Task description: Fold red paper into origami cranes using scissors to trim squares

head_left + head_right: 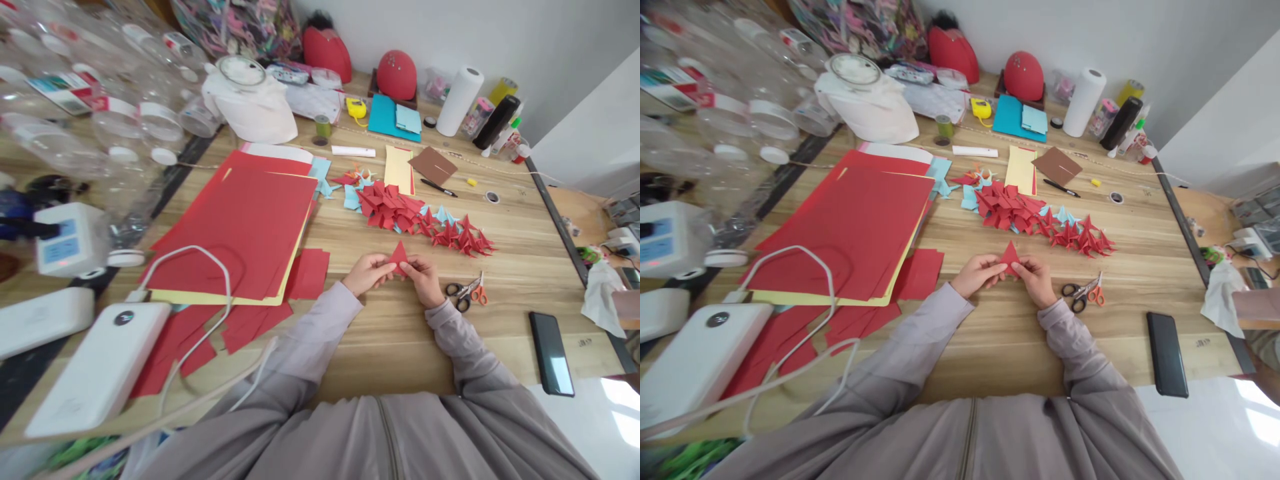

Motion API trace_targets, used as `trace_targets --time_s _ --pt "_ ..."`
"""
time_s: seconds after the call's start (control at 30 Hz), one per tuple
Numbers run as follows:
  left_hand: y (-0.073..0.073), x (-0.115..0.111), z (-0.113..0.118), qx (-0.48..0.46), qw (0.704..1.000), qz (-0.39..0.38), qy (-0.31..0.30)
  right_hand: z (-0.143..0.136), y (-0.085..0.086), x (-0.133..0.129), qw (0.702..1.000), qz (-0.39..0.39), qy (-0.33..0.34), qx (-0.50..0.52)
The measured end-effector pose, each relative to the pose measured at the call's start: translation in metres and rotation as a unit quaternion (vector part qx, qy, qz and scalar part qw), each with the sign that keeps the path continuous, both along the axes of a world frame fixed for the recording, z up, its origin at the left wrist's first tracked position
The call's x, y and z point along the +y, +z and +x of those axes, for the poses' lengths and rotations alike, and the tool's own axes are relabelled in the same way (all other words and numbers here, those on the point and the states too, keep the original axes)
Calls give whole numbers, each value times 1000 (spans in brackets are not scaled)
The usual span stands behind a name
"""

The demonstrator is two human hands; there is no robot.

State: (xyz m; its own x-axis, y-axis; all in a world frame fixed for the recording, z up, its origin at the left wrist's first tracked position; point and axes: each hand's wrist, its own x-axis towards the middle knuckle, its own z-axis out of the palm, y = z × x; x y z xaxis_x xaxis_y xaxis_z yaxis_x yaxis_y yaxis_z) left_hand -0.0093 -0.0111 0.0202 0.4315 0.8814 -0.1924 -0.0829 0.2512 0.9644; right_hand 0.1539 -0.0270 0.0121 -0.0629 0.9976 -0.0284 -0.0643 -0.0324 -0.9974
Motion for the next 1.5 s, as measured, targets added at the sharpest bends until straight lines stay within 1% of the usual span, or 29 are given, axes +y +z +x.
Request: trace_targets --time_s 0.07,0.13,0.2,0.27,0.47,0.63,0.73,0.83,0.93,1.07,1.17,1.33,1.43,1.5 --pt "1 1 -2 34 998 12 -46 1 1 0 1000 -5 15 6" --pt "1 2 -3 48 995 15 -80 2 2 0 1000 -9 28 10" --pt "1 3 -3 53 994 16 -98 3 4 0 999 -11 36 10" --pt "-1 4 -2 58 993 17 -104 3 5 0 999 -12 38 10" --pt "-3 2 1 79 995 24 -62 1 7 0 999 -21 44 4" --pt "-4 0 2 97 994 44 -32 2 10 1 995 -14 91 -50" --pt "-6 -2 2 105 991 82 -21 4 11 3 991 -30 123 -49" --pt "-8 -3 3 112 985 133 1 5 10 4 989 -46 133 -34" --pt "-10 -4 4 122 980 159 20 4 9 4 991 -55 117 -25" --pt "-10 -5 4 136 975 173 36 1 9 4 995 -70 72 -22" --pt "-10 -5 3 141 973 179 48 -1 11 4 996 -79 29 -23" --pt "-11 -5 2 146 972 175 53 -3 11 4 996 -81 -21 -21" --pt "-11 -5 2 148 973 166 58 -3 10 4 996 -83 -35 -13" --pt "-10 -4 1 140 976 155 65 -1 10 4 996 -82 -25 -6"
